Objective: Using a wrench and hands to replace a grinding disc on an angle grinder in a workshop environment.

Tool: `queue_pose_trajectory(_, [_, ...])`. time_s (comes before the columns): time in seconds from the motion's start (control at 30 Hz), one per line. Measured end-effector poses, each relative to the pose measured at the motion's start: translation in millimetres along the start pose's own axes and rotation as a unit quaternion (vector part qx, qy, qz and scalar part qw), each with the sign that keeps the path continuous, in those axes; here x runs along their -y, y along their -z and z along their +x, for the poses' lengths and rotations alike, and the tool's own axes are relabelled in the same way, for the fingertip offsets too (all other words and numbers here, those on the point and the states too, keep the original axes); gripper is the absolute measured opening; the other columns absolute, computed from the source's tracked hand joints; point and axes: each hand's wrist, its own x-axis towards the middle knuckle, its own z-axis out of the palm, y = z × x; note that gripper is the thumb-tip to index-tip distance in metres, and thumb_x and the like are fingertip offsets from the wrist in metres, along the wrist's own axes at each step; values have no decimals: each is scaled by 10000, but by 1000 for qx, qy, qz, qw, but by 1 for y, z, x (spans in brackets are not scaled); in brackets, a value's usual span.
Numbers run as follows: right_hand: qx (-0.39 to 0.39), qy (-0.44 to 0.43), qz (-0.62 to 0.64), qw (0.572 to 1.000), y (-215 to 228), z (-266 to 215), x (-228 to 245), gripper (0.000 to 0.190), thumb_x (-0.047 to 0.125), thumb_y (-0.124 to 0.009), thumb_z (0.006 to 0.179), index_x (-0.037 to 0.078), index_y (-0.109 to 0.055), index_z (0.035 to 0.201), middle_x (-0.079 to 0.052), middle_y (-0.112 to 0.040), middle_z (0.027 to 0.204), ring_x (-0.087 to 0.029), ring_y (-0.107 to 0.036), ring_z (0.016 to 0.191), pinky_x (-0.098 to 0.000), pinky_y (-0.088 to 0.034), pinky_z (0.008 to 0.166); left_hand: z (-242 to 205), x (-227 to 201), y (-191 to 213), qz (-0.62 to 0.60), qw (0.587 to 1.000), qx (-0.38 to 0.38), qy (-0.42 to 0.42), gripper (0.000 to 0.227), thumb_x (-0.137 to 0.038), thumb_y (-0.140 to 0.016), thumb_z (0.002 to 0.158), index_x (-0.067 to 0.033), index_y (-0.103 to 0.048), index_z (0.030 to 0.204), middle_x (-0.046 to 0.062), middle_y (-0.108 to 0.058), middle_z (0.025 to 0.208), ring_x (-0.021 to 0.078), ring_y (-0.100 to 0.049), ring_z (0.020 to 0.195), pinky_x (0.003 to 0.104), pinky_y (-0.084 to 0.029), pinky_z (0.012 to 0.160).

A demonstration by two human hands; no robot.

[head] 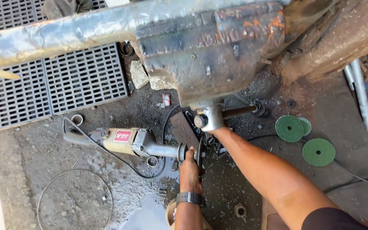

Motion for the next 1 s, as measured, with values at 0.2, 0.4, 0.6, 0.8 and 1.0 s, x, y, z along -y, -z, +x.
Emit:
queue_pose_trajectory(0.2, [50,-45,196,978,1,41,-1,212,392,-400,1013,223,-464,901,-19,-515,728,-209,-537,710,-330,-495,702,-14,-9,-2,-26,1000,-14,8,399,-497,-579,962,-108,-612,1044,56,-471,913,194,-416,813,356,-345,697])
queue_pose_trajectory(0.4, [86,-84,344,931,14,87,-43,272,406,-324,1045,284,-345,803,46,-399,638,-138,-451,572,-256,-461,611,-18,-14,-2,-8,1000,-8,26,474,-529,-567,968,-99,-651,1148,56,-519,972,180,-436,810,338,-384,702])
queue_pose_trajectory(0.6, [-54,-39,47,997,80,-84,73,186,105,-480,1111,103,-557,1280,-18,-558,697,-97,-429,486,-253,-337,433,-19,-11,0,-8,1000,14,14,443,-505,-538,1000,-114,-644,1179,61,-560,978,165,-432,798,320,-372,691])
queue_pose_trajectory(0.8, [-110,-107,90,984,89,-216,25,727,403,-570,1040,134,-299,1659,-2,-502,708,-127,-467,567,-292,-443,486,11,2,-2,-17,1000,19,-12,408,-495,-563,981,-131,-639,1146,37,-575,929,178,-474,771,329,-382,653])
queue_pose_trajectory(1.0, [-33,-223,136,965,79,-351,32,505,185,-490,1089,170,-452,1593,-80,-587,805,-159,-500,576,-270,-444,462,21,4,-13,-54,998,17,-34,438,-539,-614,916,-136,-652,1084,46,-627,875,211,-567,711,354,-396,548])
